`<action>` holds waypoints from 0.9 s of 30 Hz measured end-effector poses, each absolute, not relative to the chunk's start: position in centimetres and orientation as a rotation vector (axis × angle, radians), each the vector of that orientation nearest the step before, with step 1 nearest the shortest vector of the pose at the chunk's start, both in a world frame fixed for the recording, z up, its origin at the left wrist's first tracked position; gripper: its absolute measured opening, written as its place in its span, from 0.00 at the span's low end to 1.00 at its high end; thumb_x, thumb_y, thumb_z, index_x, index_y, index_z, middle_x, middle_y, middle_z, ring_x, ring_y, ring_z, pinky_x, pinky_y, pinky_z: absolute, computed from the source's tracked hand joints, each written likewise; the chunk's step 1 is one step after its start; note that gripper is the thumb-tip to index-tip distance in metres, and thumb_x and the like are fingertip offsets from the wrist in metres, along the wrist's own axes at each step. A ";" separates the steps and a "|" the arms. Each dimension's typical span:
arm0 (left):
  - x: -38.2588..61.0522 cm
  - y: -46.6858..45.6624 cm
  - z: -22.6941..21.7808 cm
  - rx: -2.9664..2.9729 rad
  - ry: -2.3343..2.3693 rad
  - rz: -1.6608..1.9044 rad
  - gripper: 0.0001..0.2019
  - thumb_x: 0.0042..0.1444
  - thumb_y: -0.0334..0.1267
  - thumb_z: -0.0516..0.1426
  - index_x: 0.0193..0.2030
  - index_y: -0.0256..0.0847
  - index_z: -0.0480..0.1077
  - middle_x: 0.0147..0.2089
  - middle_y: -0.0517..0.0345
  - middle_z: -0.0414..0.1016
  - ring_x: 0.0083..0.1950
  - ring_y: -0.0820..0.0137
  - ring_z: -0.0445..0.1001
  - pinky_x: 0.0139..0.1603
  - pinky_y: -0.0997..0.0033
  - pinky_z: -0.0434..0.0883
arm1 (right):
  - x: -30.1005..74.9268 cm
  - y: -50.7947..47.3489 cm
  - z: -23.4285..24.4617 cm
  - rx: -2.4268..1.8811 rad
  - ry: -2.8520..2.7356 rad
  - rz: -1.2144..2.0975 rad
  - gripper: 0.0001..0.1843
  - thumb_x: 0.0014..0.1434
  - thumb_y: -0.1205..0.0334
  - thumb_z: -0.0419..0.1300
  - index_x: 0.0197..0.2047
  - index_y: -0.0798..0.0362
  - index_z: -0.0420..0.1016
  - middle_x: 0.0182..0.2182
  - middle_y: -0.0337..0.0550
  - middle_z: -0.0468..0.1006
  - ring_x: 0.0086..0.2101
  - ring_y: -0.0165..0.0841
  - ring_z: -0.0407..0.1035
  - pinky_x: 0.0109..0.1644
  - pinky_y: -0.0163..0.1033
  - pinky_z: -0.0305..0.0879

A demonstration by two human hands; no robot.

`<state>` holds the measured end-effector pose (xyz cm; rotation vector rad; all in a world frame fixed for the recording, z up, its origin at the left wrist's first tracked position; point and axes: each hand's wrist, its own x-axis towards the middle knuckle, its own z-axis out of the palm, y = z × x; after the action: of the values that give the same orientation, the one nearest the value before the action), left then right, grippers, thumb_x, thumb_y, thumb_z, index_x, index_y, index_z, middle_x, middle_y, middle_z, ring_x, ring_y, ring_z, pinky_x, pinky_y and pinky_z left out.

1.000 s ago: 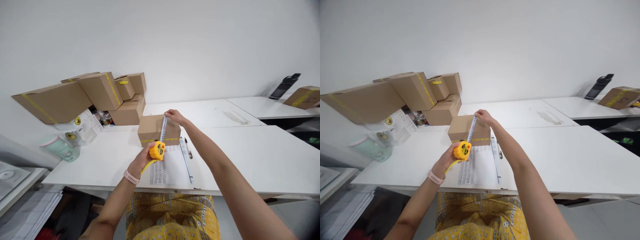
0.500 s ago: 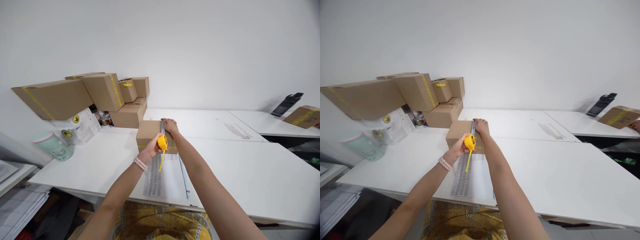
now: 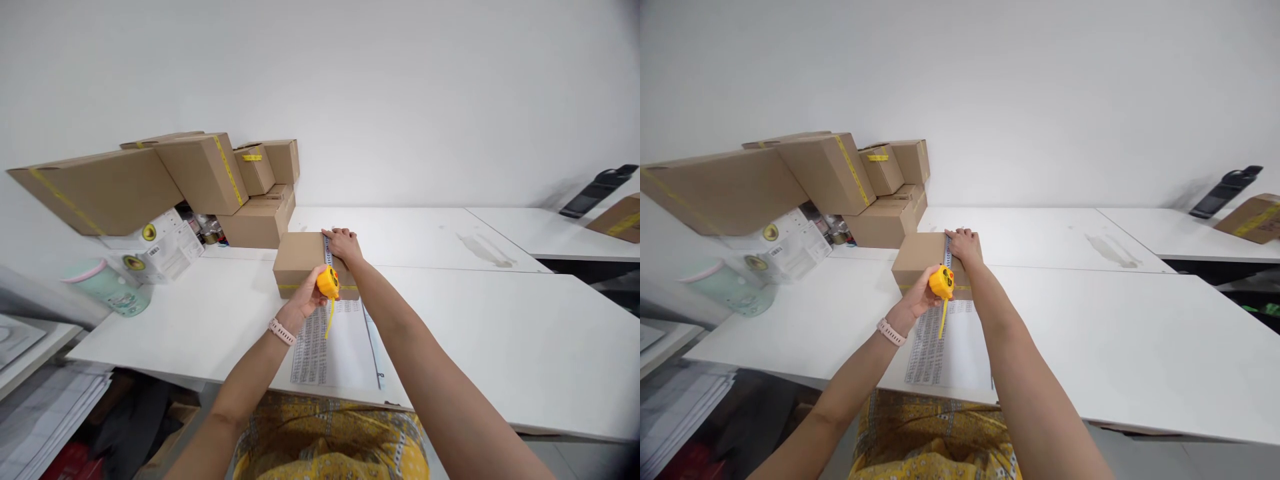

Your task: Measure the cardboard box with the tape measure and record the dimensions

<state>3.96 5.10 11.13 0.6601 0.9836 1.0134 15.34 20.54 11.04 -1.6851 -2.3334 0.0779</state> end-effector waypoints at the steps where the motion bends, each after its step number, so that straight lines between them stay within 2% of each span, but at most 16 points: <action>1: 3.9 5.0 11.2 0.661 0.986 1.012 0.18 0.60 0.53 0.59 0.39 0.37 0.71 0.30 0.53 0.78 0.24 0.69 0.79 0.13 0.81 0.55 | 15.3 20.6 11.0 -1.681 -2.343 0.077 0.33 0.68 0.66 0.42 0.72 0.38 0.62 0.67 0.48 0.67 0.62 0.48 0.59 0.62 0.55 0.53; 9: 3.6 2.8 11.5 0.691 0.977 0.984 0.18 0.60 0.52 0.58 0.44 0.37 0.72 0.37 0.50 0.80 0.29 0.66 0.81 0.17 0.80 0.60 | 15.4 20.7 11.1 -1.686 -2.340 0.105 0.32 0.68 0.65 0.43 0.72 0.38 0.62 0.66 0.47 0.69 0.62 0.47 0.59 0.63 0.54 0.53; 19: 3.8 1.7 11.0 0.677 0.993 1.002 0.20 0.57 0.53 0.60 0.47 0.38 0.71 0.38 0.51 0.80 0.29 0.66 0.81 0.18 0.78 0.60 | 15.6 20.9 10.8 -1.652 -2.294 0.173 0.32 0.68 0.66 0.42 0.70 0.38 0.65 0.66 0.46 0.70 0.62 0.47 0.59 0.65 0.54 0.51; 23: 4.0 2.1 10.9 0.701 1.004 1.018 0.21 0.55 0.53 0.61 0.45 0.37 0.72 0.36 0.50 0.78 0.29 0.65 0.80 0.18 0.78 0.60 | 15.5 21.5 10.6 -1.632 -2.247 0.233 0.30 0.70 0.61 0.41 0.72 0.39 0.63 0.65 0.47 0.70 0.62 0.48 0.60 0.66 0.55 0.51; 27: 3.3 1.0 10.4 0.796 1.054 1.130 0.22 0.52 0.52 0.63 0.45 0.36 0.72 0.35 0.50 0.77 0.29 0.67 0.78 0.18 0.77 0.62 | 16.1 21.7 10.9 -1.558 -1.845 0.401 0.31 0.72 0.52 0.37 0.73 0.44 0.59 0.67 0.49 0.67 0.64 0.47 0.58 0.67 0.57 0.53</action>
<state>3.27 1.02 10.39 0.7960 1.0542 1.1296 16.15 21.72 10.86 -1.5576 -1.8453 0.4005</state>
